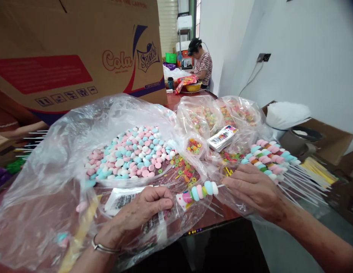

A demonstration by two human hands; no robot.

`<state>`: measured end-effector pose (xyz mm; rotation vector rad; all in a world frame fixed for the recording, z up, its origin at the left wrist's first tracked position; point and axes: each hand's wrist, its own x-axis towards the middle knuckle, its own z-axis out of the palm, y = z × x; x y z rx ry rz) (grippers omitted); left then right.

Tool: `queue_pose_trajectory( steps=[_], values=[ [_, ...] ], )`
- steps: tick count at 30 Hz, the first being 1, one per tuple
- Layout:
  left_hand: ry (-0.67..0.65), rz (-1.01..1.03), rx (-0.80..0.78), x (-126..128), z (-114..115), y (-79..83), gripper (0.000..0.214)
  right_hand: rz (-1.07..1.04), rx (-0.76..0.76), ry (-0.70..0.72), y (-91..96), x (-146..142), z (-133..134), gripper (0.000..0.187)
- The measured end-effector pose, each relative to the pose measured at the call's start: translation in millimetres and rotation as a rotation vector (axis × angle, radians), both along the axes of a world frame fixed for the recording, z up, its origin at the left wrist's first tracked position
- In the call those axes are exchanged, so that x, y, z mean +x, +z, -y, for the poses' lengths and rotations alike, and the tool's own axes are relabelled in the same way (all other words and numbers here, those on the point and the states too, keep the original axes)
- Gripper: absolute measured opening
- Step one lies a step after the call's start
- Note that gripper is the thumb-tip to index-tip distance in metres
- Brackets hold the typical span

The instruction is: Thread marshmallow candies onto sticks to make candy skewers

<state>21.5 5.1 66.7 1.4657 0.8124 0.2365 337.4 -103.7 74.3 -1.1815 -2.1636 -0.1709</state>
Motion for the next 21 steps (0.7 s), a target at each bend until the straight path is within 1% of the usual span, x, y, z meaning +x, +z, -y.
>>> queue_pose_trajectory(
  steps=[3,6,9,12,14,16,18,21],
  values=[
    [-0.009,-0.009,0.007,0.4,-0.3,-4.1,0.025,0.006,-0.063,0.01,0.7,-6.6,-0.9,0.02],
    [-0.052,-0.026,0.015,1.5,0.0,-2.3,0.026,0.046,-0.13,0.015,2.3,-12.0,-0.7,0.023],
    [-0.165,-0.089,-0.015,4.4,2.7,8.0,0.027,0.011,-0.109,0.01,3.4,-13.6,-2.1,0.023],
    [-0.268,-0.059,-0.062,8.1,7.9,21.9,0.025,-0.015,-0.083,0.029,5.5,-11.1,-5.3,0.021],
    [-0.291,-0.034,-0.083,11.4,12.2,29.7,0.022,-0.004,-0.09,0.076,7.9,-8.8,-7.4,0.02],
    [-0.292,-0.051,-0.115,16.0,16.8,34.0,0.018,0.009,-0.101,0.129,10.6,-7.6,-8.9,0.02],
    [-0.303,-0.09,-0.178,21.7,21.6,34.3,0.016,0.036,-0.131,0.167,12.2,-8.1,-9.9,0.021],
    [-0.33,-0.137,-0.266,31.0,28.4,28.3,0.015,0.106,-0.2,0.227,11.0,-11.5,-11.5,0.02]
  ],
)
